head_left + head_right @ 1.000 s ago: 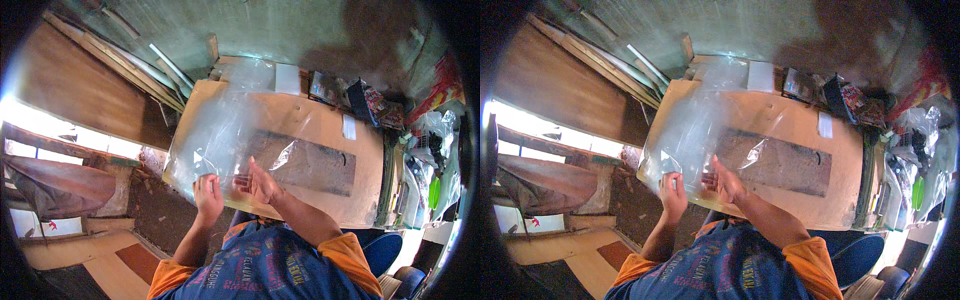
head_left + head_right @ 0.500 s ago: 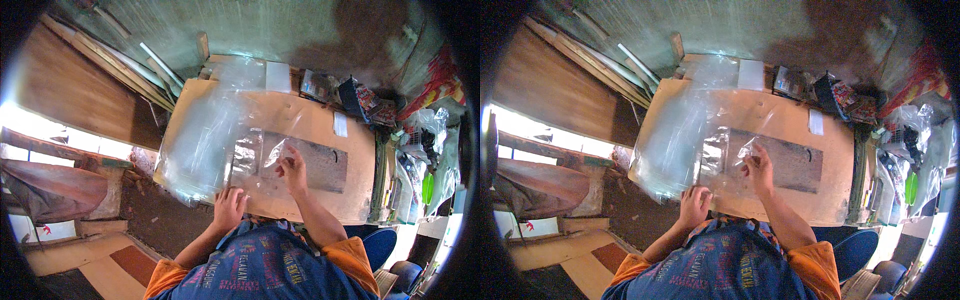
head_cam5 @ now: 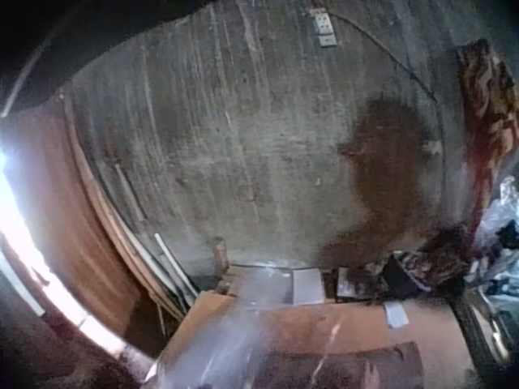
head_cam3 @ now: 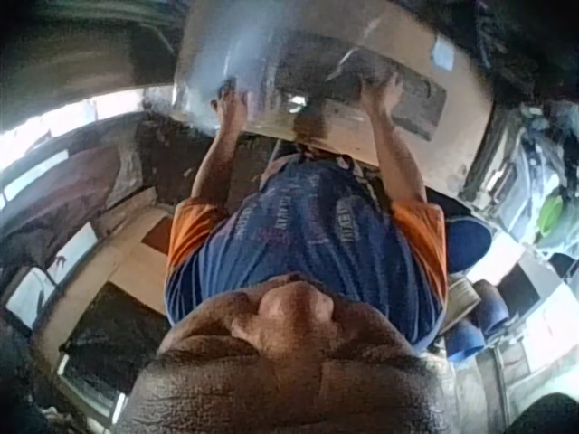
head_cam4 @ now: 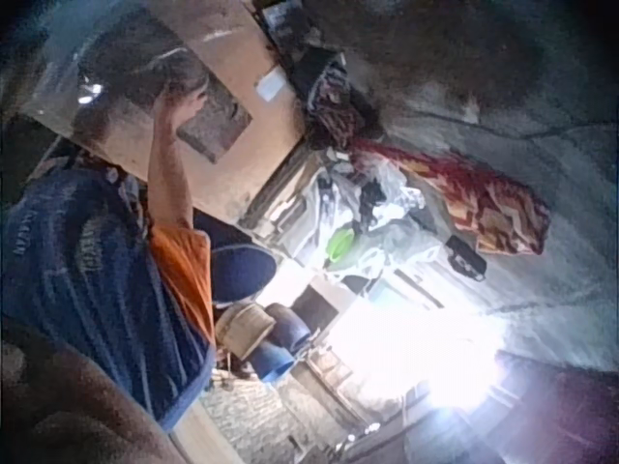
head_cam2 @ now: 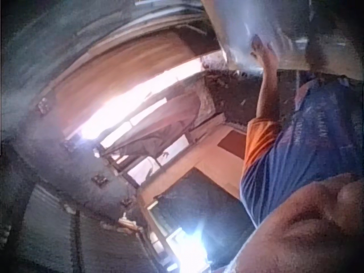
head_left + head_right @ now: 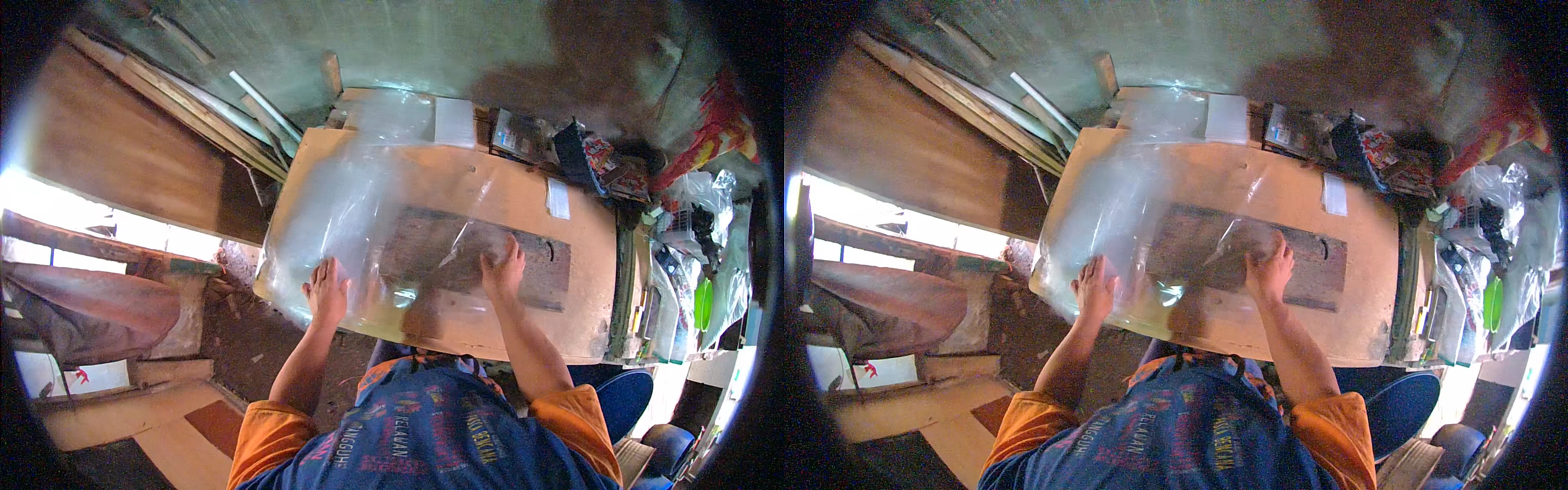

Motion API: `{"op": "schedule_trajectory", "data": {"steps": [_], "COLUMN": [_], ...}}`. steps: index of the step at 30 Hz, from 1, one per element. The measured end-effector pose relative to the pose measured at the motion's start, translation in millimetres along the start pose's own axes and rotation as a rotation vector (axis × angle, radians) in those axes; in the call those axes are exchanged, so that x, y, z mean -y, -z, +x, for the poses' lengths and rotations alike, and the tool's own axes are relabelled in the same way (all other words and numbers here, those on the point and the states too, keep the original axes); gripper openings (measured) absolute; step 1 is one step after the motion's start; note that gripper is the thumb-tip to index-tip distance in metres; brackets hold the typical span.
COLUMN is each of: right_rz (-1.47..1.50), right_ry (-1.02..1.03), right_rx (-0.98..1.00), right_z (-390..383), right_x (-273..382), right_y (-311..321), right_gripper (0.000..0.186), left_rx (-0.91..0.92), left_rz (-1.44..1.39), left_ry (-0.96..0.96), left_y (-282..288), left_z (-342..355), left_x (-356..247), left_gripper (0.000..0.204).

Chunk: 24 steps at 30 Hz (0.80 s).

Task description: The person applies a transparent plastic film over a rectangular wooden board on a workbench. They smooth the film with their hands, peel and reposition sections to remove wrinkles, and press the edges to adhere the film to the board surface.

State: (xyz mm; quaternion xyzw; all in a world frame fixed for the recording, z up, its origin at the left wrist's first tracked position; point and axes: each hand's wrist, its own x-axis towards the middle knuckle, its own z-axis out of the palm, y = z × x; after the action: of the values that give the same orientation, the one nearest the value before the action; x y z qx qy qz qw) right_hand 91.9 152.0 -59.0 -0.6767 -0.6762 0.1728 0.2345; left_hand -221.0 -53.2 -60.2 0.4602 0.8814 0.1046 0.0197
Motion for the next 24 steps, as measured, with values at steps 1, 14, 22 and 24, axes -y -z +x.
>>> {"op": "schedule_trajectory", "data": {"steps": [1, 14, 22, 24], "right_rz": [0.033, 0.237, 0.243, 0.282], "right_ry": [-0.018, 0.235, 0.271, 0.292], "right_rx": [0.038, 0.039, 0.126, 0.136], "right_z": [-1.5, -18.2, -34.8, -35.6], "right_x": [6.2, 27.8, 50.7, 48.8], "right_y": [5.5, 13.9, 25.2, 22.8], "right_gripper": [0.069, 0.047, 0.039, 0.035], "left_rx": [0.047, -0.163, -0.112, -0.119], "left_rz": [-0.001, -0.065, -0.155, -0.177], "left_ry": [0.013, -0.034, -0.049, -0.037], "left_y": [-2.3, -27.6, -25.5, -12.9], "left_z": [2.2, 15.6, 26.8, 30.9], "left_x": [6.1, 18.6, 27.5, 22.8], "left_gripper": [0.042, 0.038, 0.01, 0.009]}}
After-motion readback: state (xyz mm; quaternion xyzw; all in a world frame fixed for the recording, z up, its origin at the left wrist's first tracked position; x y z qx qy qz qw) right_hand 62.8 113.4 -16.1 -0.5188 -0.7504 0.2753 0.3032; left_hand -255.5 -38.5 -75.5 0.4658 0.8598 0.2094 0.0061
